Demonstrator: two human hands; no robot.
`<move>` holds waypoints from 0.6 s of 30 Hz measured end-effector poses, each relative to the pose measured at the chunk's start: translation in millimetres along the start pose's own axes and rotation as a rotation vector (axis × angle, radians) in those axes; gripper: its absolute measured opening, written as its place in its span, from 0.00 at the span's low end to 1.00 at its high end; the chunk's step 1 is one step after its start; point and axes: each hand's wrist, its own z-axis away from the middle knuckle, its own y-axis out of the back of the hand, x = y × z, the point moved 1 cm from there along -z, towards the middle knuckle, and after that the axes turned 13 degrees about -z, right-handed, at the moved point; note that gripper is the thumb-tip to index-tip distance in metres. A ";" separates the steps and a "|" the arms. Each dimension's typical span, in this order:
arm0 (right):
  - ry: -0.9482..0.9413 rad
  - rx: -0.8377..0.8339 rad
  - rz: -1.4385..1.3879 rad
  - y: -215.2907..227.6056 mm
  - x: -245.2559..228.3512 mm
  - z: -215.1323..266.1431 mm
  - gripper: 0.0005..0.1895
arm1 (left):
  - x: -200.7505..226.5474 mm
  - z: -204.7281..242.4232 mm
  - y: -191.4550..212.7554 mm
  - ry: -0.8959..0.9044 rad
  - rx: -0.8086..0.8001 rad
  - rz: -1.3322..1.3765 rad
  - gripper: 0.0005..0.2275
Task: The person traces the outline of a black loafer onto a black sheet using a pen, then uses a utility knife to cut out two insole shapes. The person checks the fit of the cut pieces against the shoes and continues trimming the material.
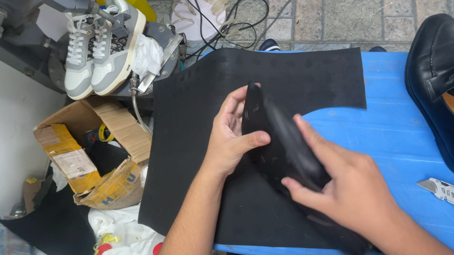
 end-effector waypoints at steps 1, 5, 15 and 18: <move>0.172 0.043 0.070 -1.2 -5.7 0.3 0.50 | -2.7 0.1 -0.2 -0.020 0.022 0.014 0.42; 0.284 0.068 0.246 -11.4 -15.8 0.6 0.48 | -14.7 1.3 -9.9 -0.088 0.105 0.100 0.37; 0.355 -0.051 0.394 -37.7 -38.9 14.1 0.57 | -23.4 8.3 -14.1 -0.289 0.243 0.241 0.22; 0.358 -0.042 0.339 -38.0 -31.1 11.3 0.53 | -25.8 7.2 -13.6 -0.196 0.276 0.262 0.24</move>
